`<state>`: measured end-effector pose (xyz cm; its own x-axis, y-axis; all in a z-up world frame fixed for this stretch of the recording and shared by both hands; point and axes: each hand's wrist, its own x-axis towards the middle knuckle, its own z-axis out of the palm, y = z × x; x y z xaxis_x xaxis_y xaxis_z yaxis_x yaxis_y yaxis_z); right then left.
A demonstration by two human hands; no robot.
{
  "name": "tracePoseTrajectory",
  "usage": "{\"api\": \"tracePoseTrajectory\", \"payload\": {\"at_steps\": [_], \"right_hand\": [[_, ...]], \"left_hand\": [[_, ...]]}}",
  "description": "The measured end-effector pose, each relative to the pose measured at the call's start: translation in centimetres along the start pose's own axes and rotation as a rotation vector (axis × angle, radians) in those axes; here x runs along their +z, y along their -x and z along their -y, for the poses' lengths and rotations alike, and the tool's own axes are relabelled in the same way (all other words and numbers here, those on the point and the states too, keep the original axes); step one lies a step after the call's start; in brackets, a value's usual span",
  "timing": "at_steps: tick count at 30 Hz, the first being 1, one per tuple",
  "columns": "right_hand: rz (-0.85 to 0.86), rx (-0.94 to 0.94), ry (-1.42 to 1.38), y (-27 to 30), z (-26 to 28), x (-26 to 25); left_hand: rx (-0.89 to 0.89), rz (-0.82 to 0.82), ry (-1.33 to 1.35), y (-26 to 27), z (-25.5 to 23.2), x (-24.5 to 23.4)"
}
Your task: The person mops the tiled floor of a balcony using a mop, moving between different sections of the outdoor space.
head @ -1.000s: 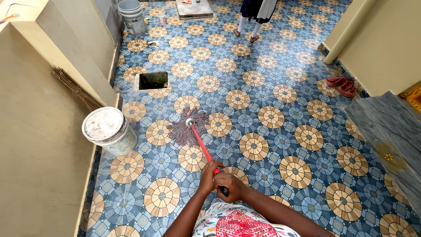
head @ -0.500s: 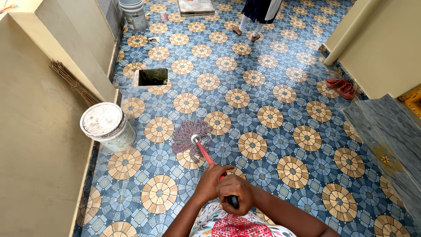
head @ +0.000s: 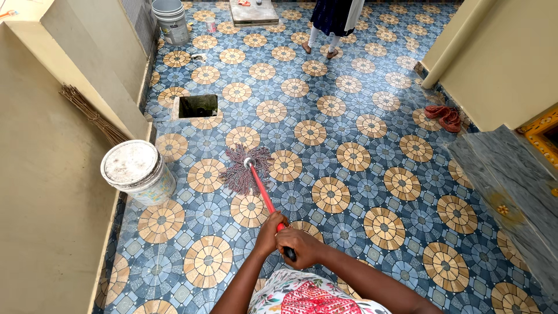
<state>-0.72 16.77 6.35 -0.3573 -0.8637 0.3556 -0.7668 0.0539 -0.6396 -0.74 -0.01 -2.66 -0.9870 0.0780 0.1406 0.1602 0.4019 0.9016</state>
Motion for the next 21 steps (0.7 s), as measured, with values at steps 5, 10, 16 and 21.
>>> {"api": "tracePoseTrajectory", "payload": {"at_steps": [5, 10, 16, 21], "right_hand": [[0.056, -0.008, -0.011, 0.5, 0.7, -0.1], [0.047, -0.080, -0.110, 0.1, 6.9, -4.9], [0.090, -0.236, -0.275, -0.8, 11.4, -8.2], [0.036, -0.167, -0.313, -1.1, 9.6, -6.7]], "left_hand": [[0.111, 0.004, -0.107, 0.6, -0.8, 0.1], [0.167, 0.205, -0.207, 1.5, -8.9, -3.7], [0.260, 0.376, -0.177, 2.6, -13.9, -4.9], [0.323, 0.269, 0.036, 2.1, -9.0, -2.5]]}}
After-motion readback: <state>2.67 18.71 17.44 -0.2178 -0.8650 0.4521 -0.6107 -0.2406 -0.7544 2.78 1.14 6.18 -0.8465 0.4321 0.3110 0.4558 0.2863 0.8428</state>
